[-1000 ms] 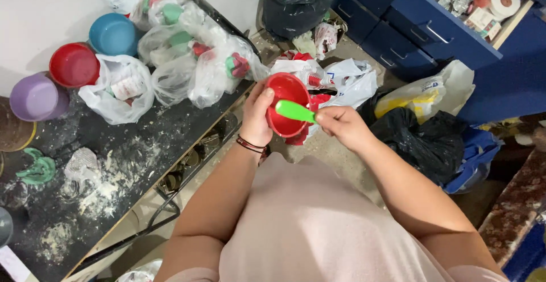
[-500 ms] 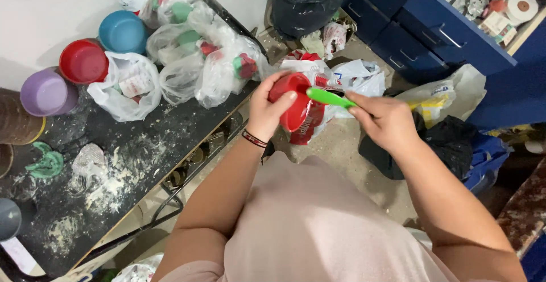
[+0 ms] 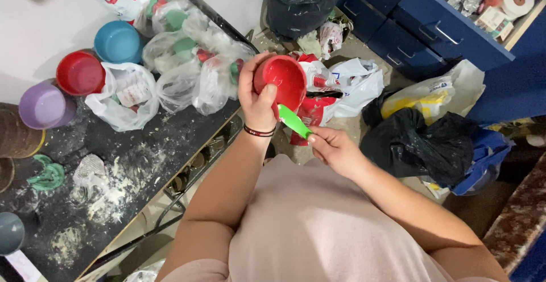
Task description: The person scrapes residue from a red bowl using a green spatula and places the bowl on a cabinet. They then retrieve a pair of scissors from a drawer and use them to scrape white powder and debris from a black workbench surface, gathering the material into a pile.
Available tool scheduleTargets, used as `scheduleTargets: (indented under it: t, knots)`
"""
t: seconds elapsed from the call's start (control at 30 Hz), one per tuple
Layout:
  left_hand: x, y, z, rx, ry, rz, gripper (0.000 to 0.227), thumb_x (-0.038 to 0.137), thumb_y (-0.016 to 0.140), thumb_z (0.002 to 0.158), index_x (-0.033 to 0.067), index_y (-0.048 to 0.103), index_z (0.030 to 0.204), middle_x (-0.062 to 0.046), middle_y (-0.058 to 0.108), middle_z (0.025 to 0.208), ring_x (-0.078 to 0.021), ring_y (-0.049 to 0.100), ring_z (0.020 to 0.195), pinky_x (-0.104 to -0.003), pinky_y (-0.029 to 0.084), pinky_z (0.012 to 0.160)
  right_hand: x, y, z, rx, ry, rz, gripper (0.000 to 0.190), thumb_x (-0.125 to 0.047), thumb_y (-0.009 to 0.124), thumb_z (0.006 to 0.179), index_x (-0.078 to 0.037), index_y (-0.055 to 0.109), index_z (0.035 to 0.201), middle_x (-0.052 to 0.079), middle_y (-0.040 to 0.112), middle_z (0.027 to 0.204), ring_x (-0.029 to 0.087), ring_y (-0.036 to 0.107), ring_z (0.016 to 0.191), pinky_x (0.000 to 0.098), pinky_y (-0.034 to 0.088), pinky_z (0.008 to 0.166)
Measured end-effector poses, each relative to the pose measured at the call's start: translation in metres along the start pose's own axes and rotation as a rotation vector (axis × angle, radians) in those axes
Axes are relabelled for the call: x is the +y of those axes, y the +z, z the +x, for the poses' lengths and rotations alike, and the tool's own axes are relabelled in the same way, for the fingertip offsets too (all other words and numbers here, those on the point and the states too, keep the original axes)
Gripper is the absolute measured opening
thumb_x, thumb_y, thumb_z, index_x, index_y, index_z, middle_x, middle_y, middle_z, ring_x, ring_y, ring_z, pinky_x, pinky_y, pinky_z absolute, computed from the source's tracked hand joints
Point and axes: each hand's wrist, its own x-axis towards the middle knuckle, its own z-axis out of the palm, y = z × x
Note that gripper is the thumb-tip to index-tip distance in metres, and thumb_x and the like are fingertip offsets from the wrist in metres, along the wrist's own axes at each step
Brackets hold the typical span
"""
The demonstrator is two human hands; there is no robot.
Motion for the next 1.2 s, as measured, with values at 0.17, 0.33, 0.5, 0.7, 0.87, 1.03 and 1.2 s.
scheduleTargets:
  t: [0.17,0.33,0.5,0.7,0.87,1.03,1.2]
  knots:
    - [0.015,0.012,0.001,-0.018,-0.215,-0.018,0.06,0.037,0.081,0.096,0.0032,0.059,0.14,-0.018,0.061,0.138,-0.0278,0.059,0.127,-0.048,0.046,0.112,-0.064,-0.02,0.006,0.18,-0.255,-0.255,0.03,-0.011,0.065,0.1,-0.006,0.073,0.128,0.01,0.065,0.073,0.018,0.056,0.064,0.0311,0.043,0.057]
    - [0.038,0.04,-0.007,0.084,-0.608,-0.213,0.043,0.037,0.074,0.099,0.0073,0.065,0.129,-0.013,0.066,0.125,-0.0219,0.06,0.114,-0.044,0.051,0.103,-0.062,-0.043,0.032,0.42,-0.85,-0.919,0.037,-0.005,0.073,0.096,-0.018,0.078,0.129,0.008,0.072,0.098,0.034,0.066,0.088,0.0465,0.053,0.077]
    - [0.03,0.009,0.001,0.229,-0.77,-0.201,0.033,0.033,0.081,0.09,0.0102,0.073,0.112,-0.015,0.072,0.105,-0.0283,0.071,0.094,-0.048,0.06,0.081,-0.023,-0.064,0.026,0.52,-0.902,-1.095,0.029,-0.005,0.074,0.098,-0.02,0.081,0.121,0.012,0.066,0.1,0.036,0.063,0.087,0.0488,0.052,0.071]
    - [0.034,0.009,0.002,0.101,-0.691,0.013,0.043,0.037,0.079,0.092,0.007,0.068,0.122,-0.017,0.066,0.107,-0.0282,0.066,0.101,-0.048,0.057,0.088,-0.019,-0.089,0.015,0.441,-0.663,-0.848,0.026,-0.016,0.083,0.094,-0.018,0.083,0.12,0.007,0.072,0.096,0.028,0.068,0.083,0.0421,0.056,0.073]
    - [0.014,0.02,-0.008,0.063,-0.672,0.001,0.038,0.032,0.078,0.094,0.0078,0.07,0.122,-0.012,0.067,0.111,-0.0216,0.062,0.106,-0.043,0.054,0.096,-0.017,-0.063,0.033,0.22,-0.188,-0.156,0.011,-0.012,0.071,0.097,-0.006,0.078,0.092,0.004,0.057,0.056,0.009,0.047,0.051,0.0259,0.042,0.049]
    - [0.025,0.006,-0.002,0.136,-0.676,0.065,0.042,0.036,0.078,0.093,0.0097,0.069,0.124,-0.011,0.066,0.114,-0.0221,0.06,0.108,-0.043,0.051,0.098,-0.009,-0.093,0.025,0.167,-0.086,-0.176,0.017,-0.012,0.073,0.096,-0.005,0.078,0.081,0.004,0.057,0.055,0.009,0.047,0.053,0.0248,0.039,0.047]
    - [0.02,0.0,-0.001,-0.217,-0.508,0.567,0.052,0.037,0.087,0.083,0.0214,0.073,0.131,-0.009,0.073,0.118,-0.026,0.07,0.114,-0.04,0.054,0.099,-0.081,-0.08,0.017,0.377,-0.653,-1.15,0.024,-0.021,0.08,0.098,-0.015,0.082,0.122,0.009,0.07,0.077,0.029,0.068,0.069,0.039,0.056,0.069]
